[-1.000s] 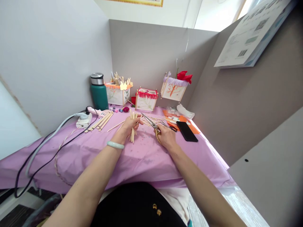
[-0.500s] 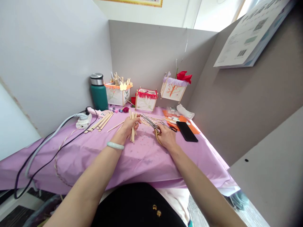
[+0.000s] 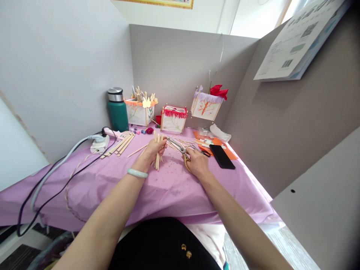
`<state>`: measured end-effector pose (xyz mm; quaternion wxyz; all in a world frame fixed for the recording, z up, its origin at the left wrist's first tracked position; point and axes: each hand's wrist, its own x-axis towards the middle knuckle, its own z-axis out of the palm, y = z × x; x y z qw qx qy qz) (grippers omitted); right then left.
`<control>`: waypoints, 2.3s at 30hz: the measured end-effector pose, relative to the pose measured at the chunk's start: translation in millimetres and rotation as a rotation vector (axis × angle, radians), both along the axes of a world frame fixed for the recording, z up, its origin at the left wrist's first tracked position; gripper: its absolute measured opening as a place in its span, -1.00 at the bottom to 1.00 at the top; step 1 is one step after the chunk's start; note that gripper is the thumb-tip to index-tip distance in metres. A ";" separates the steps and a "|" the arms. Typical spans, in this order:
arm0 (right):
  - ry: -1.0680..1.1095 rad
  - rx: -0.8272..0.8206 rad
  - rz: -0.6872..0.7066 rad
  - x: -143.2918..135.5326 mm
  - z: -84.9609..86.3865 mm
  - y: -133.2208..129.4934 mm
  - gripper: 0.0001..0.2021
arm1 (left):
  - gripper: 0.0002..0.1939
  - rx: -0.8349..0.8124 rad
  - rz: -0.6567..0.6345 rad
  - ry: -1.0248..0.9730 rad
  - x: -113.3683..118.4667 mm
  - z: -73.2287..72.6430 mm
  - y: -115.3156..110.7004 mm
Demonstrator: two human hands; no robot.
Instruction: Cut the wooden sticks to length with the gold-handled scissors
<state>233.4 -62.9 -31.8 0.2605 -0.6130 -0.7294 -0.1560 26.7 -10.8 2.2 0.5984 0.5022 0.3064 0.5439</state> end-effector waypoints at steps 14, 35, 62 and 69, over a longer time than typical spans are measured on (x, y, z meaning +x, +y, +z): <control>0.019 -0.055 0.033 1.9 1.7 -0.7 -0.69 | -0.72 -0.047 0.026 0.003 -0.8 0.3 2.0; -0.012 -0.035 0.047 4.2 2.7 0.2 -0.73 | -0.71 -0.042 0.026 0.007 -1.9 -1.9 4.7; 0.196 -0.034 0.047 6.5 2.5 1.6 -0.76 | -0.72 0.028 0.256 -0.199 -1.2 0.7 5.2; 0.476 -0.034 0.246 7.0 1.4 5.4 -0.65 | -0.76 0.008 0.238 -0.180 -2.4 2.1 4.1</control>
